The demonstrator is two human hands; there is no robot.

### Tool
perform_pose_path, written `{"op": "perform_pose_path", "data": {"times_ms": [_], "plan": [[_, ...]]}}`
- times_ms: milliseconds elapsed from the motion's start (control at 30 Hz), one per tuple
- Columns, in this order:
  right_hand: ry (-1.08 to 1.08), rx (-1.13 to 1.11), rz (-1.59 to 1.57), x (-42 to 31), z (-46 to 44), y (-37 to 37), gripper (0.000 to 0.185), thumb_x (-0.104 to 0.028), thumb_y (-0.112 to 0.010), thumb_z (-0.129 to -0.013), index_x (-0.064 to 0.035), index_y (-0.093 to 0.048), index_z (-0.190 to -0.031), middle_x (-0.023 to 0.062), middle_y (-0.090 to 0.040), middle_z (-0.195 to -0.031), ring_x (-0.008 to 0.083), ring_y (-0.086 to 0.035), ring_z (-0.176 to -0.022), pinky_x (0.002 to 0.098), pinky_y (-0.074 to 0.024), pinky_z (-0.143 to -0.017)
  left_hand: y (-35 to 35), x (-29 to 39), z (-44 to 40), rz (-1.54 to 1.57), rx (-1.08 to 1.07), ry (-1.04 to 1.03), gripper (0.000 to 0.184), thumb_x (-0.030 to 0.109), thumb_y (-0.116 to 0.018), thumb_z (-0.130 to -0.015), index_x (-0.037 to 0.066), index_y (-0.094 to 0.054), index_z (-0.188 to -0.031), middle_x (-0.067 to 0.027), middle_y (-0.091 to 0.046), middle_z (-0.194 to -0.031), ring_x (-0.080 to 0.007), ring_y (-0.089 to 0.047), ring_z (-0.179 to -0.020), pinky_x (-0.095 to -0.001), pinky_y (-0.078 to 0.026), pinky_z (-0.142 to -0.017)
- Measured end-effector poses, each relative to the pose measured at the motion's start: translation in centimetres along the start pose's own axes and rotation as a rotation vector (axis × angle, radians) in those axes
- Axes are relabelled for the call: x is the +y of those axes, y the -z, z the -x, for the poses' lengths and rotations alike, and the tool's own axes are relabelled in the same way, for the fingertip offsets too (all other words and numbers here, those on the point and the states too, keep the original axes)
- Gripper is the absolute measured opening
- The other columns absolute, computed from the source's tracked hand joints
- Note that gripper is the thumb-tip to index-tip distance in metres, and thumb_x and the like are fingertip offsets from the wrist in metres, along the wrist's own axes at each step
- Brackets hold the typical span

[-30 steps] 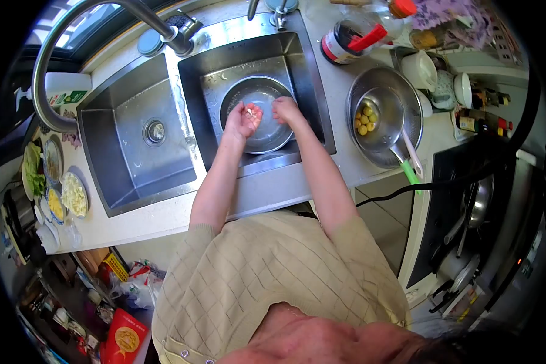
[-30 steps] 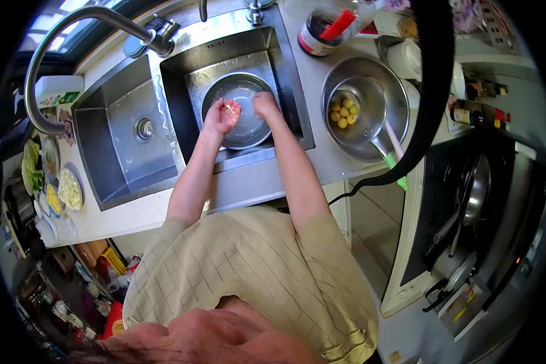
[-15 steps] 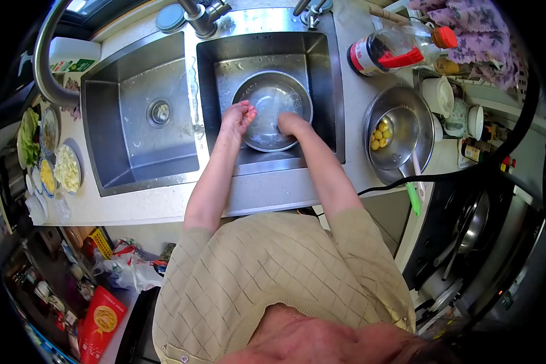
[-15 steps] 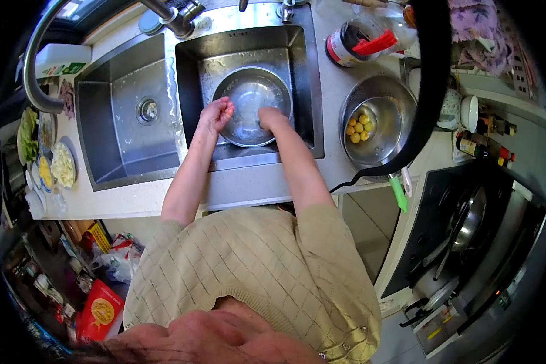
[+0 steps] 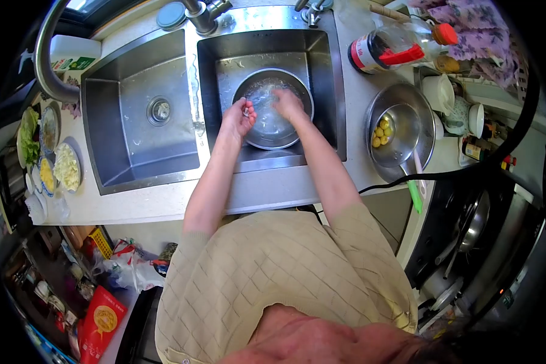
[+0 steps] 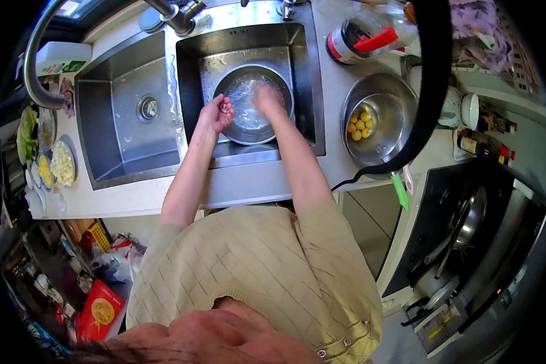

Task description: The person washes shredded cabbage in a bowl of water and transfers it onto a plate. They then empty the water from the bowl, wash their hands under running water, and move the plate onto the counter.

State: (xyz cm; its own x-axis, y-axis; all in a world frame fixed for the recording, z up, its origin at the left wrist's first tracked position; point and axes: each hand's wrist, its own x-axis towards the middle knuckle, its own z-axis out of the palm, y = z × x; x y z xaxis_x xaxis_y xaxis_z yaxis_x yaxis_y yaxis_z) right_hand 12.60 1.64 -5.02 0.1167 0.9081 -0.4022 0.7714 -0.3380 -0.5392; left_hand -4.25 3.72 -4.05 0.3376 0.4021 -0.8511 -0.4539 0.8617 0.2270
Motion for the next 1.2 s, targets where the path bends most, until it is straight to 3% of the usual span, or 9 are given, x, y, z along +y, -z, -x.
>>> {"op": "perform_pose_path", "data": {"times_ms": [200,400,467,633,867,933,1000,1067,1200], "plan": [[0.122,-0.507,0.213,-1.0,0.2,-2.6,0.029,-0.012,-0.055,-0.066,-0.0089,-0.059,-0.094,0.016,-0.056,-0.094,0.0318,-0.054,-0.09,0.0377,-0.0442,-0.075,-0.1,-0.2,1.5,-0.07,0.009,-0.106,0.007,0.006,-0.045,-0.081,0.003,-0.049,-0.086,-0.0051,-0.051,-0.06,-0.0104,-0.046,-0.041,-0.0187,-0.039,-0.035],[0.303,0.186,-0.19,-7.0,5.4,3.8,0.017,-0.012,-0.051,-0.073,-0.0057,-0.061,-0.085,0.0143,-0.058,-0.09,0.0287,-0.057,-0.082,0.0359,-0.0442,-0.073,-1.2,-2.4,-1.6,0.174,-0.031,0.02,0.01,0.007,-0.043,-0.081,0.001,-0.051,-0.085,-0.0062,-0.054,-0.062,-0.0122,-0.049,-0.045,-0.0203,-0.04,-0.035],[0.366,0.149,-0.08,-8.7,7.1,4.7,0.016,-0.013,-0.051,-0.074,-0.0052,-0.061,-0.085,0.0135,-0.058,-0.092,0.0287,-0.057,-0.082,0.0348,-0.0443,-0.074,-0.3,-3.5,-4.9,0.288,-0.33,0.044,0.011,0.007,-0.044,-0.081,0.0,-0.051,-0.083,-0.006,-0.054,-0.063,-0.0131,-0.051,-0.047,-0.0212,-0.043,-0.038],[0.406,0.428,-0.29,-8.7,6.7,6.8,0.017,-0.01,-0.055,-0.074,-0.0047,-0.059,-0.089,0.0108,-0.058,-0.094,0.0236,-0.057,-0.086,0.0296,-0.0446,-0.073,-2.7,-1.1,-0.4,0.084,-0.195,0.025,0.01,0.005,-0.044,-0.08,0.0,-0.052,-0.082,-0.0066,-0.053,-0.063,-0.0112,-0.051,-0.047,-0.0213,-0.045,-0.04],[0.549,1.1,-0.326,-10.9,7.0,9.8,0.03,0.001,-0.047,-0.076,-0.0017,-0.047,-0.106,0.0164,-0.046,-0.112,0.0294,-0.045,-0.102,0.0339,-0.0387,-0.084,-8.4,1.1,12.1,-0.379,0.128,-1.039,0.012,0.005,-0.044,-0.082,0.001,-0.055,-0.083,-0.001,-0.05,-0.064,-0.0078,-0.049,-0.056,-0.0209,-0.04,-0.05],[0.519,0.753,-0.085,-6.3,4.8,5.0,0.035,-0.005,-0.052,-0.074,-0.0025,-0.046,-0.108,0.0156,-0.045,-0.115,0.0293,-0.044,-0.105,0.0364,-0.0358,-0.089,-6.8,0.3,10.0,-0.736,0.27,-1.408,0.013,0.005,-0.046,-0.078,0.002,-0.056,-0.087,-0.0116,-0.057,-0.072,-0.0232,-0.055,-0.061,-0.0312,-0.044,-0.06],[0.194,0.143,0.25,-4.1,3.8,2.0,0.037,-0.011,-0.055,-0.072,-0.0041,-0.048,-0.108,0.0158,-0.049,-0.112,0.0301,-0.047,-0.102,0.0376,-0.0381,-0.085,-3.2,-1.5,4.0,-1.062,0.133,-0.981,0.011,0.007,-0.051,-0.076,0.002,-0.06,-0.082,-0.0084,-0.059,-0.069,-0.0138,-0.054,-0.06,-0.0297,-0.043,-0.054],[-0.006,0.071,0.21,-4.8,4.0,1.1,0.035,-0.019,-0.056,-0.072,-0.0068,-0.052,-0.104,0.016,-0.053,-0.104,0.0316,-0.051,-0.095,0.0388,-0.0414,-0.079,-1.7,-2.7,2.7,-1.135,0.078,-0.904,0.014,0.004,-0.049,-0.073,0.003,-0.062,-0.078,-0.0073,-0.06,-0.067,-0.0138,-0.054,-0.058,-0.0291,-0.044,-0.052],[-0.097,0.309,-0.034,-5.6,2.7,1.3,0.033,-0.037,-0.048,-0.078,-0.0062,-0.061,-0.078,0.0171,-0.059,-0.078,0.0346,-0.056,-0.074,0.0428,-0.0426,-0.065,-1.4,1.2,10.0,-0.434,-0.186,-0.45,0.011,0.005,-0.049,-0.077,0.0,-0.056,-0.084,-0.0048,-0.055,-0.062,-0.0076,-0.048,-0.045,-0.0187,-0.036,-0.037]]}}
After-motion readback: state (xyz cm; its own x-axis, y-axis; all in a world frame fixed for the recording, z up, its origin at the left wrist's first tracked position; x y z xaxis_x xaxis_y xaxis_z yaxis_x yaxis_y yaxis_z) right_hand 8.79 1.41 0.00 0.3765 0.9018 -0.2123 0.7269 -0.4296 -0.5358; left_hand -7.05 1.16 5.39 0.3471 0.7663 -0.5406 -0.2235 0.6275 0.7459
